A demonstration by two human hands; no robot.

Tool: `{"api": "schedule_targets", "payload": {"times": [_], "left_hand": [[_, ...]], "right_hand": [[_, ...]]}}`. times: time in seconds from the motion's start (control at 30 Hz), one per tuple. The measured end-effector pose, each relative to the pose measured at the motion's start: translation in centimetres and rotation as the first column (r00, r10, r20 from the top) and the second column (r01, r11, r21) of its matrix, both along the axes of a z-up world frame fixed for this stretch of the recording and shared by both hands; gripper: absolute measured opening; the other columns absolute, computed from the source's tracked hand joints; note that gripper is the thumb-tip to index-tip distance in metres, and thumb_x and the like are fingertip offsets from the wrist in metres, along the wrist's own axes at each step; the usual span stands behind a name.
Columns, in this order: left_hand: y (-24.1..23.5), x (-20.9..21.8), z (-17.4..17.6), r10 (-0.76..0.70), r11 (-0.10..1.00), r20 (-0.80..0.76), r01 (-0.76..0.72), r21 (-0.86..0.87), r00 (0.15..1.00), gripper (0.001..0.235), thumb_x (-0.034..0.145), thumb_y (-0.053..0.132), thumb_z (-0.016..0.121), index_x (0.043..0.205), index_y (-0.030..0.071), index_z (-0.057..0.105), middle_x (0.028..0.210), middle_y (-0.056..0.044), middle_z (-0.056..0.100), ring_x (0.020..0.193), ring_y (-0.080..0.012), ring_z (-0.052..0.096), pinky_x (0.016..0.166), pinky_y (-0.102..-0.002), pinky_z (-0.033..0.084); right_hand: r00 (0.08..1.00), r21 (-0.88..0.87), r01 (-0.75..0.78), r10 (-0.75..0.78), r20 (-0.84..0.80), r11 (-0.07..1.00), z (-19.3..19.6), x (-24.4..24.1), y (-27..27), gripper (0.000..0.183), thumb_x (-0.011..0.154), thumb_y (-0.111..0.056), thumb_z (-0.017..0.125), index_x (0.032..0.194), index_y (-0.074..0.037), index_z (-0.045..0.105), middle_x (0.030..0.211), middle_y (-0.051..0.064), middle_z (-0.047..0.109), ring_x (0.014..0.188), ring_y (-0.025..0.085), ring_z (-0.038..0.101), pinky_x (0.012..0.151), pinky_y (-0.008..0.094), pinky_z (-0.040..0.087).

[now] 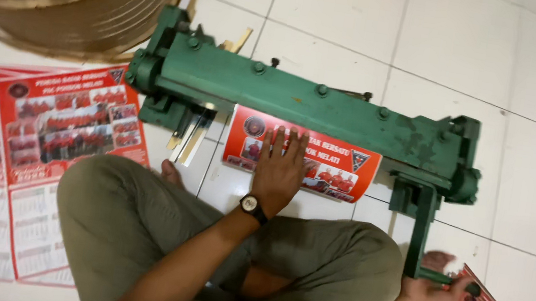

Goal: The person sits on the floor and uses a green manual binding machine to bind red calendar sheets. They insert the sheets into the machine, operate the handle to secure the binding, and then remove the finished calendar. The person also adjusts the machine's components during the process.

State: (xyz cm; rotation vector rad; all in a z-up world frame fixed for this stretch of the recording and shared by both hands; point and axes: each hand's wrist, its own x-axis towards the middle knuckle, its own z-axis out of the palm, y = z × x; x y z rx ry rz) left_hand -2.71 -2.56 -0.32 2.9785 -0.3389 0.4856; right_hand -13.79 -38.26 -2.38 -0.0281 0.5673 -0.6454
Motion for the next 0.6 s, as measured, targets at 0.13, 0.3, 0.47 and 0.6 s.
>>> {"api": "schedule_targets", "payload": {"times": [0.13,0.3,0.47,0.6], "left_hand": [[0.3,-0.4,1.4,-0.007,1.000,0.048,0.007,0.007,0.999,0.066,0.106,0.045,0.049,0.156,0.002,0.039,0.148,-0.020,0.054,0.140,-0.0423,0.048,0.123,-0.059,0.031],[0.0,-0.5,2.5,0.001,0.999,0.241,0.012,-0.053,0.970,0.058,0.110,0.042,0.049,0.148,-0.001,0.052,0.139,-0.021,0.064,0.131,-0.0435,0.058,0.118,-0.060,0.040],[0.1,-0.3,3.0,0.012,1.000,0.249,-0.009,-0.013,0.968,0.059,0.107,0.046,0.055,0.145,0.001,0.056,0.135,-0.019,0.065,0.128,-0.0399,0.060,0.117,-0.057,0.042],[0.1,-0.3,3.3,0.018,0.999,0.246,-0.007,-0.043,0.969,0.056,0.106,0.047,0.056,0.139,0.002,0.062,0.132,-0.018,0.068,0.126,-0.0387,0.061,0.116,-0.054,0.044]], "right_hand": [[0.992,-0.337,-0.108,0.125,0.029,0.935,-3.5,-1.1,-3.1,0.049,0.115,-0.040,0.053,0.073,-0.015,0.058,0.051,-0.007,0.039,0.041,0.005,0.035,0.039,0.021,0.025],[0.999,-0.274,0.041,-0.041,0.007,0.961,-4.1,-1.5,-6.4,0.058,0.118,-0.029,0.059,0.064,-0.015,0.043,0.049,-0.002,0.028,0.038,0.009,0.021,0.036,0.027,0.015],[0.999,-0.310,-0.030,0.023,-0.028,0.950,-3.3,-1.3,-6.6,0.056,0.113,-0.029,0.070,0.064,-0.016,0.045,0.051,-0.004,0.028,0.041,0.007,0.017,0.040,0.024,0.011],[0.969,-0.301,-0.133,0.187,0.159,0.944,-3.6,-2.1,-8.4,0.062,0.117,-0.039,0.055,0.061,-0.014,0.046,0.049,-0.004,0.026,0.041,0.007,0.018,0.041,0.024,0.013]]}}
